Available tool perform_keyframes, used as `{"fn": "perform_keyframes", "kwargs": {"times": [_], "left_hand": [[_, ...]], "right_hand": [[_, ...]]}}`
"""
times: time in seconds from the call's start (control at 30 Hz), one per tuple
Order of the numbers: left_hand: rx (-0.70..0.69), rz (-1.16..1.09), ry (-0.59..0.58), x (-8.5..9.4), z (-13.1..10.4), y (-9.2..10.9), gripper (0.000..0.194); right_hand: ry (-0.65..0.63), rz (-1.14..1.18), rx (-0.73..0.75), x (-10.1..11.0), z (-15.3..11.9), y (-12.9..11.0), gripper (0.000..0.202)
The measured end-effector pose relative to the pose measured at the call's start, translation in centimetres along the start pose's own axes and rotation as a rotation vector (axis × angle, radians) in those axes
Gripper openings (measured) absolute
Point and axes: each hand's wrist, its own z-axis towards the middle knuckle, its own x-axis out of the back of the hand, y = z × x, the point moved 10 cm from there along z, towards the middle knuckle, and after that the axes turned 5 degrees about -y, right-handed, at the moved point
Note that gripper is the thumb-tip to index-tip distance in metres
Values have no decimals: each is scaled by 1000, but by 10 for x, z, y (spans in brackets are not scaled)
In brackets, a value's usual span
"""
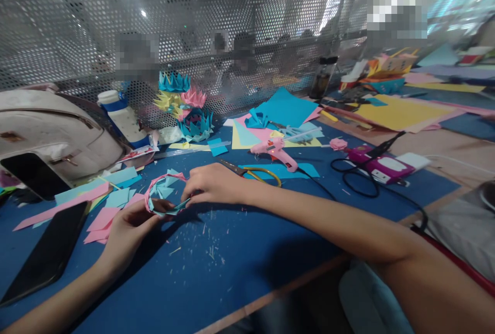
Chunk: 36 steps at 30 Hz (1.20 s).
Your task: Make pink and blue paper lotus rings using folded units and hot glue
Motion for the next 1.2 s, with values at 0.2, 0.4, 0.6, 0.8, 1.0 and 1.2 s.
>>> {"fn": "perform_keyframes", "kwargs": {"times": [0.2,0.4,0.6,0.8,1.0,1.2], "left_hand": [[36,-38,-3,4,3,-13,14],[63,-69,25,7,3,-18,13],[54,-74,36,7,4,-16,17],[74,-150,4,3,4,-19,17],[85,-189,4,4,3,-22,20],[98,-207,31,6,4,-22,23]], "right_hand": [[6,84,-43,4,0,5,16],[-2,131,-103,0,2,4,16],[27,278,-198,-4,2,11,14],[30,411,-169,-5,3,10,15],[18,518,-171,-10,3,14,16],[0,603,-204,-20,4,21,17]]}}
